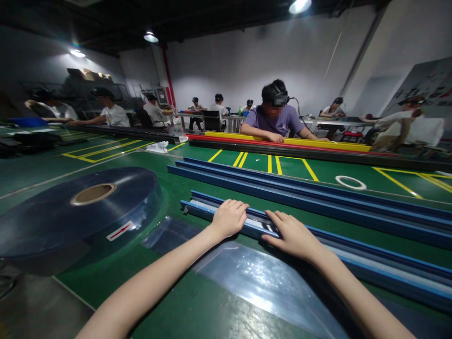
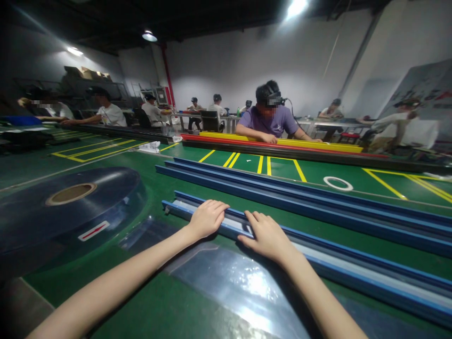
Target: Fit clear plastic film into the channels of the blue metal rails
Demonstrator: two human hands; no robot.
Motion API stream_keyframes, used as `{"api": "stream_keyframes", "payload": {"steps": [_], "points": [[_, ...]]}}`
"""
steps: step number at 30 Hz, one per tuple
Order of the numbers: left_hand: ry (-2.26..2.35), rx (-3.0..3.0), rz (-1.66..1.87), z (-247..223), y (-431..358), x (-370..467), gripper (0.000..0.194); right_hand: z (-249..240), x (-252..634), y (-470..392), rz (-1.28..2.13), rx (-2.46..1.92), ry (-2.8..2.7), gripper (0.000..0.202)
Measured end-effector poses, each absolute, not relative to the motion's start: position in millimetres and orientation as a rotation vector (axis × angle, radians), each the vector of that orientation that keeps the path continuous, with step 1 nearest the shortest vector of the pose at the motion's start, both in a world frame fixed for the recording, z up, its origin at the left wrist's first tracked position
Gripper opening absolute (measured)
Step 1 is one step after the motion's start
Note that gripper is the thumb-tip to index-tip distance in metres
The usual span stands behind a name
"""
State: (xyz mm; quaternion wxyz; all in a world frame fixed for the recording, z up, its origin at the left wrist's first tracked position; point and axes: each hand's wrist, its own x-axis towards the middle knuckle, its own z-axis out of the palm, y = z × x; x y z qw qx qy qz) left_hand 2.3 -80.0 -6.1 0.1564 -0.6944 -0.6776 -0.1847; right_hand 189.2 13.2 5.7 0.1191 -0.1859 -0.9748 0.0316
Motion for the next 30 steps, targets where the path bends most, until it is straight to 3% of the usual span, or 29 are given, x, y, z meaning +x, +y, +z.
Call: {"api": "stream_keyframes", "payload": {"steps": [6, 15, 23, 30], "points": [[-1.946, -1.967, -0.535, -7, -80, 4, 0.029, 8, 191, 12, 0.107, -0.507, -2.823, 0.065], [-1.892, -2.029, -0.353, 0, -78, 11, 0.033, 29, 231, 22, 0.017, -0.629, -2.768, 0.041], [-1.693, -2.228, -0.44, 1, -48, 107, 0.039, 28, 282, 36, -0.171, -0.827, -2.765, 0.03], [-1.874, -2.112, -0.479, -3, -28, 155, 0.039, 11, 313, 45, -0.265, -1.007, -2.645, 0.028]]}}
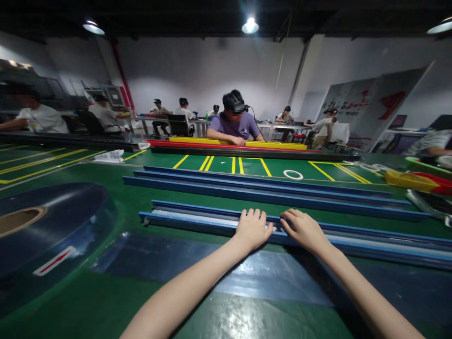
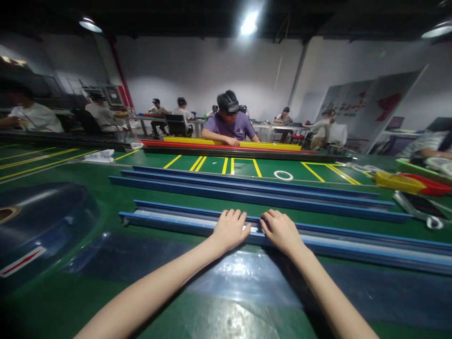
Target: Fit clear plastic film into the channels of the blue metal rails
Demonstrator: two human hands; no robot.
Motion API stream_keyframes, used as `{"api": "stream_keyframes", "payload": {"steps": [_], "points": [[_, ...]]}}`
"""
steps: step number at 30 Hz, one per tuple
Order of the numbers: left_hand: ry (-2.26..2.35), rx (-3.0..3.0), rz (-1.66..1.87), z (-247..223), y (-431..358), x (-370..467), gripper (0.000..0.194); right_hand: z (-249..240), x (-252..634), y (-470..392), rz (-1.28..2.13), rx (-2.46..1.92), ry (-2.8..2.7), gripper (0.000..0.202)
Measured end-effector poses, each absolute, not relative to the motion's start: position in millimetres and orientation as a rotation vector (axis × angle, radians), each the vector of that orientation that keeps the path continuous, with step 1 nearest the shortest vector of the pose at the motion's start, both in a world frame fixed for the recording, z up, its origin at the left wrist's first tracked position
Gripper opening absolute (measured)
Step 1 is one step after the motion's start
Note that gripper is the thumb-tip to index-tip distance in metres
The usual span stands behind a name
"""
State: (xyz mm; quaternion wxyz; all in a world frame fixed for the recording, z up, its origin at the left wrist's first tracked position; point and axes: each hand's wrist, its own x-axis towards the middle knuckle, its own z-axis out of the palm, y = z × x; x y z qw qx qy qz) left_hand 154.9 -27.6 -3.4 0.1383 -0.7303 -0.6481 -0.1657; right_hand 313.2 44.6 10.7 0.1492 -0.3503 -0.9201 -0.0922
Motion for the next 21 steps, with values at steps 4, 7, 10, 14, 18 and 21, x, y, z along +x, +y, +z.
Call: {"api": "stream_keyframes", "payload": {"steps": [4, 7, 10, 14, 18, 21], "points": [[-1.839, -2.116, -0.5, -4, -25, 151, 0.035, 5, 321, 44, -0.229, -1.027, -2.574, 0.028], [-1.822, -2.104, -0.493, -4, -24, 143, 0.033, 5, 322, 43, -0.237, -0.992, -2.554, 0.029], [-1.83, -2.076, -0.482, -5, -23, 129, 0.031, 4, 324, 44, -0.25, -0.986, -2.544, 0.032], [-1.808, -2.071, -0.417, -6, -23, 100, 0.031, -1, 329, 47, -0.252, -1.018, -2.508, 0.036], [-1.792, -2.039, -0.36, -7, -25, 69, 0.032, -5, 332, 52, -0.282, -1.022, -2.514, 0.039], [-1.76, -2.039, -0.327, -8, -25, 49, 0.034, -6, 339, 60, -0.331, -1.02, -2.518, 0.041]]}}
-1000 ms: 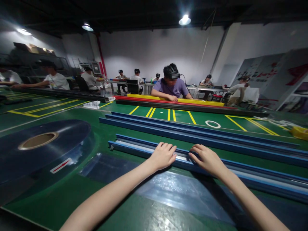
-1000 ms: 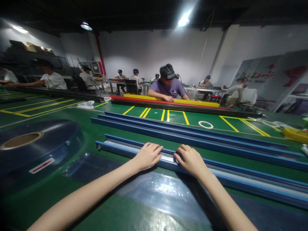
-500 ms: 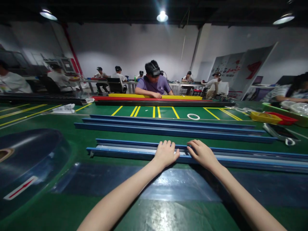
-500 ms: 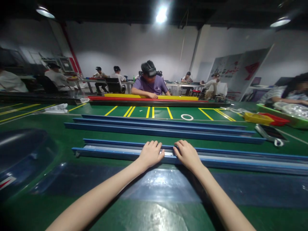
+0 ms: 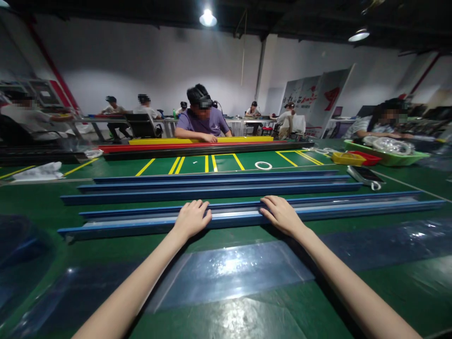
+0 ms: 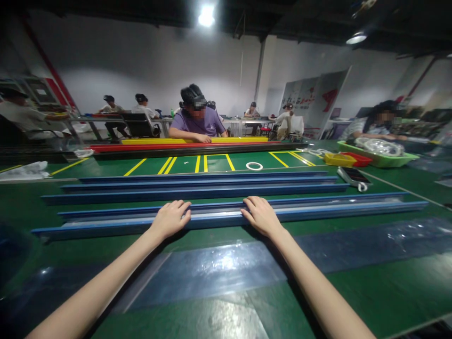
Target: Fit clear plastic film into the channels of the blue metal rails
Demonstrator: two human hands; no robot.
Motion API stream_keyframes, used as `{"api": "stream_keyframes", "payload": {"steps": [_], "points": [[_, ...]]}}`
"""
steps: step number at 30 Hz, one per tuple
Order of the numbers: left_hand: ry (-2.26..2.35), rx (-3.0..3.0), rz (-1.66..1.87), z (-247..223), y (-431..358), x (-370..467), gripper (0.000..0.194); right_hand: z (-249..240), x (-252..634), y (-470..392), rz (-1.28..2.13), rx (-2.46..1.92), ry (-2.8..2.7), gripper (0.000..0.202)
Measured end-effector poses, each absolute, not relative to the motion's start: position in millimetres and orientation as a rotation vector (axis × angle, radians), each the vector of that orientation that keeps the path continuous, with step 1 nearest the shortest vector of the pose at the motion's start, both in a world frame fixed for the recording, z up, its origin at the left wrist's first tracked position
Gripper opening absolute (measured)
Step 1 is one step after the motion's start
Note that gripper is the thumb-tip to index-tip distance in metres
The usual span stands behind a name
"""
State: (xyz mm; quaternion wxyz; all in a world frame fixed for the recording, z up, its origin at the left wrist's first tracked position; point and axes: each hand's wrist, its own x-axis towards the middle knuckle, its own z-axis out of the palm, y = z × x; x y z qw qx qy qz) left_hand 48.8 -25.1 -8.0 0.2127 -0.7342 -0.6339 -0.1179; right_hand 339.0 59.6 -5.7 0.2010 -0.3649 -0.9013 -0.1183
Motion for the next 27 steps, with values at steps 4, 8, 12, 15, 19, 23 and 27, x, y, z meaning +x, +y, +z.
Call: {"api": "stream_keyframes", "payload": {"steps": [4, 8, 12, 15, 19, 23, 27], "points": [[-1.731, -2.032, -0.288, -9, -26, 23, 0.036, -7, 361, 76, -0.316, -1.122, -2.442, 0.04], [-1.717, -2.017, -0.261, -9, -28, -5, 0.04, -11, 379, 89, -0.352, -1.146, -2.428, 0.038], [-1.724, -2.006, -0.258, -6, -29, -27, 0.045, -13, 374, 91, -0.408, -1.134, -2.453, 0.036], [-1.734, -2.005, -0.247, -5, -30, -39, 0.048, -11, 359, 92, -0.488, -1.173, -2.482, 0.035], [-1.739, -1.987, -0.254, -7, -30, -59, 0.048, -6, 339, 93, -0.553, -1.142, -2.552, 0.034], [-1.719, -1.961, -0.305, -11, -31, -79, 0.046, -3, 324, 91, -0.581, -1.119, -2.574, 0.033], [-1.712, -1.916, -0.345, -10, -31, -73, 0.043, -4, 315, 90, -0.617, -1.138, -2.555, 0.029]]}}
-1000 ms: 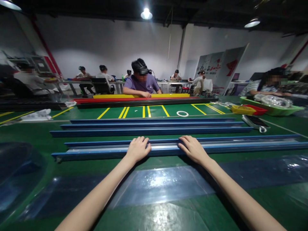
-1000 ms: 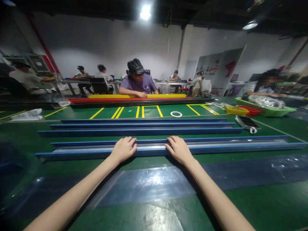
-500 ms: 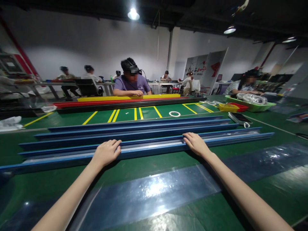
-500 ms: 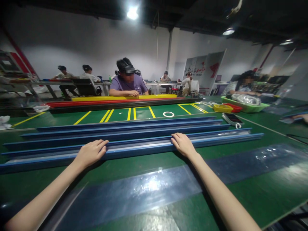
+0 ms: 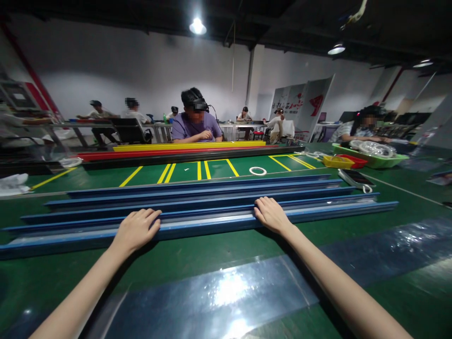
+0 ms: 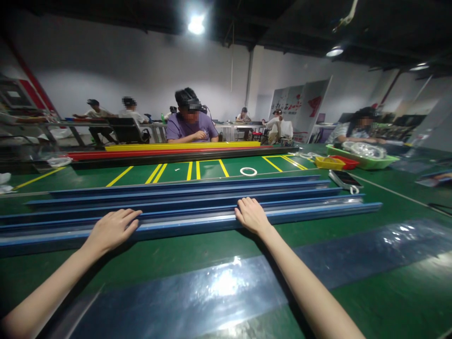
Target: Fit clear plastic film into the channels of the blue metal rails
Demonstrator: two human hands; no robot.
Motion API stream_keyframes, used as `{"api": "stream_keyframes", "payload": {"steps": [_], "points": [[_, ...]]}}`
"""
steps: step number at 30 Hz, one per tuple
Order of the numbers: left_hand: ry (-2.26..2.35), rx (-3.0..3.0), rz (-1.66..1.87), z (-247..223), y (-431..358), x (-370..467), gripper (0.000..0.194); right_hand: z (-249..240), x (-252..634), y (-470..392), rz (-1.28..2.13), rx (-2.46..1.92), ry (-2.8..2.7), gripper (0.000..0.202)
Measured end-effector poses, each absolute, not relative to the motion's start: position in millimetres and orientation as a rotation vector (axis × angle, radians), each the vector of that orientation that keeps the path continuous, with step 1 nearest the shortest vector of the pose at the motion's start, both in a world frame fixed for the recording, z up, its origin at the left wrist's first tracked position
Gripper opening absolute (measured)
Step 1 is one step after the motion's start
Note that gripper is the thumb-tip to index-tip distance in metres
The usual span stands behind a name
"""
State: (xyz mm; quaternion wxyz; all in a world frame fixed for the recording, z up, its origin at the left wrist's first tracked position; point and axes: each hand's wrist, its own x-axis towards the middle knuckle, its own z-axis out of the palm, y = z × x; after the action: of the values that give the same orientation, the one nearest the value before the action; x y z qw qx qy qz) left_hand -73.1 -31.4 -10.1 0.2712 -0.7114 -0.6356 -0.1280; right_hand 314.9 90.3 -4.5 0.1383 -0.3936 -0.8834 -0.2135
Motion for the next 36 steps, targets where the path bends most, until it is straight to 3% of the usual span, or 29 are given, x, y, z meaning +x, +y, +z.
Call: {"api": "stream_keyframes", "payload": {"steps": [9, 23, 36], "points": [[-1.6, -1.975, -0.402, -6, -10, -5, 0.036, -5, 290, 83, -0.591, -1.126, -2.505, 0.028], [-1.639, -1.89, -0.486, -7, 9, -18, 0.036, -10, 275, 109, -0.329, -1.08, -2.476, 0.042], [-1.68, -1.898, -0.442, -8, 24, -28, 0.035, -6, 268, 124, -0.24, -1.135, -2.603, 0.04]]}}
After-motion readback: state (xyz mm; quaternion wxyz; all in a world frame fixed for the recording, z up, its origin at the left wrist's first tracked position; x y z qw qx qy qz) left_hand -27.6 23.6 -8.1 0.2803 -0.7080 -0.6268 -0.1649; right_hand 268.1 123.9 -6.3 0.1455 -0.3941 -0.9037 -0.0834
